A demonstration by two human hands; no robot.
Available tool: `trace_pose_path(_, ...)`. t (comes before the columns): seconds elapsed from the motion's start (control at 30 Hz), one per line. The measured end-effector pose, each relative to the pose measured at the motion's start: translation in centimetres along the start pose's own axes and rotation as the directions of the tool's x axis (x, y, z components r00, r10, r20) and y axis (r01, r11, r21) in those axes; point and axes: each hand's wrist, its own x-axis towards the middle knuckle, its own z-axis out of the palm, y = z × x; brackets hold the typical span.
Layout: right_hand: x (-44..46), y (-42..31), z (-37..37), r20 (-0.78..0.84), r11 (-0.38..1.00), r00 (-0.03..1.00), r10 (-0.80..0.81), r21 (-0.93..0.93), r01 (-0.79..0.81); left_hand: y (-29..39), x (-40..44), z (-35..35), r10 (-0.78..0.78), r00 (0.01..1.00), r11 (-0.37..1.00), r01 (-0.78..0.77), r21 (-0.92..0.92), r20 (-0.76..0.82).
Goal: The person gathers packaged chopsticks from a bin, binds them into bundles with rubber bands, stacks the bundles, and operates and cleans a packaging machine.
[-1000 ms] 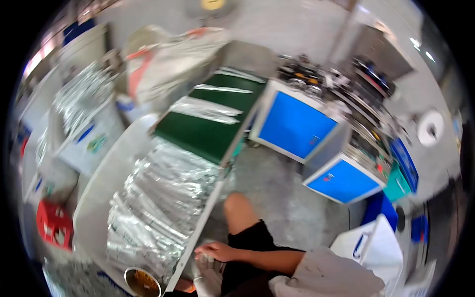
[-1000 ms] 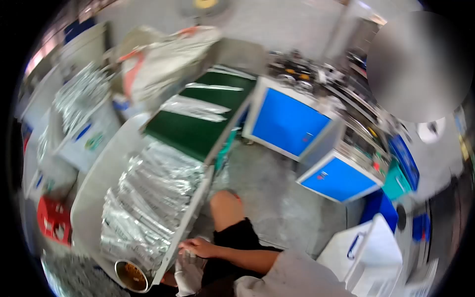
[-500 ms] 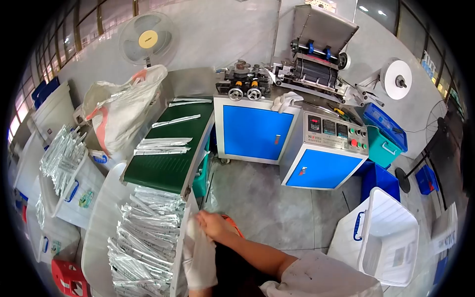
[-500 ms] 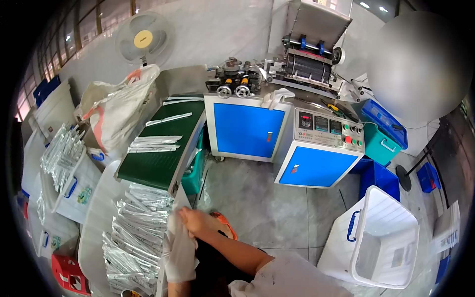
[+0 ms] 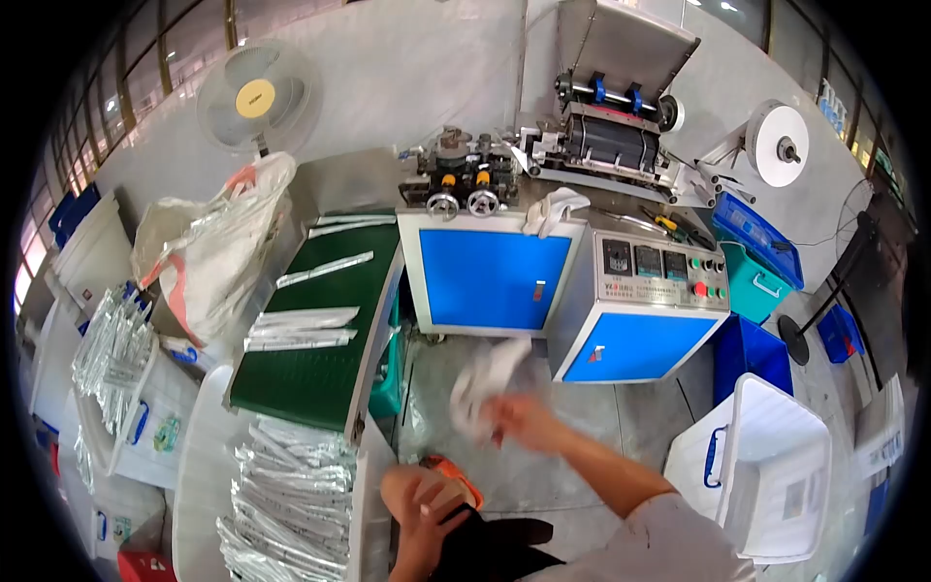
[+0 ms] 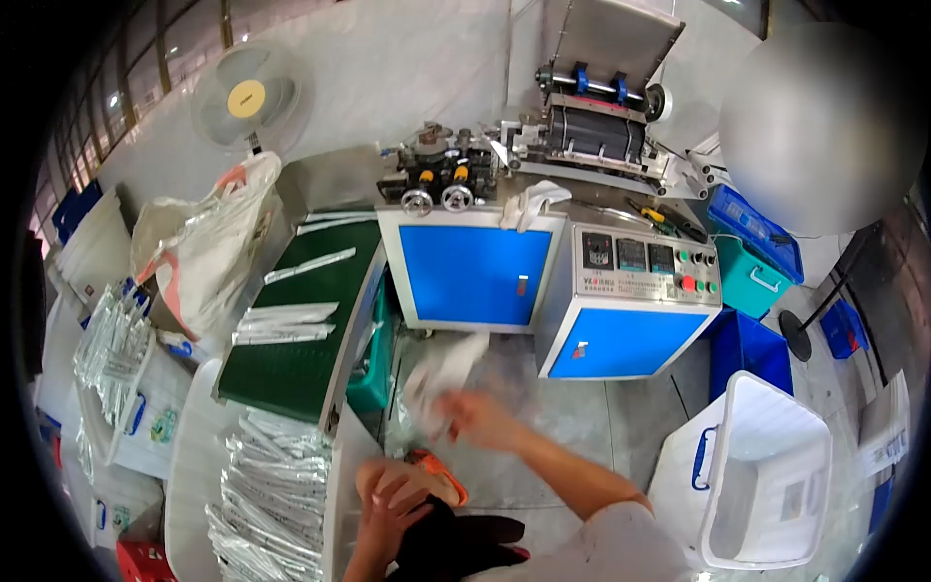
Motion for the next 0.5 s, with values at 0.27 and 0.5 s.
trace_pose_path(0.27, -1.7, -3.3, 1.9, -0.1, 0.806, 0.957, -0.272, -0.567, 0.17, 2.1, 9.8, 6.9, -0.108, 0.992, 0.981, 0.096, -0.166, -0.066)
trace_pose_path(0.5, 7.1, -3.4, -9.5, -0.184, 0.321, 0.546, -0.817, -0.932, 0.167, 4.9, 11.8, 9.3, 0.239, 0.964, 0.908, -0.264, 0.325, 0.115)
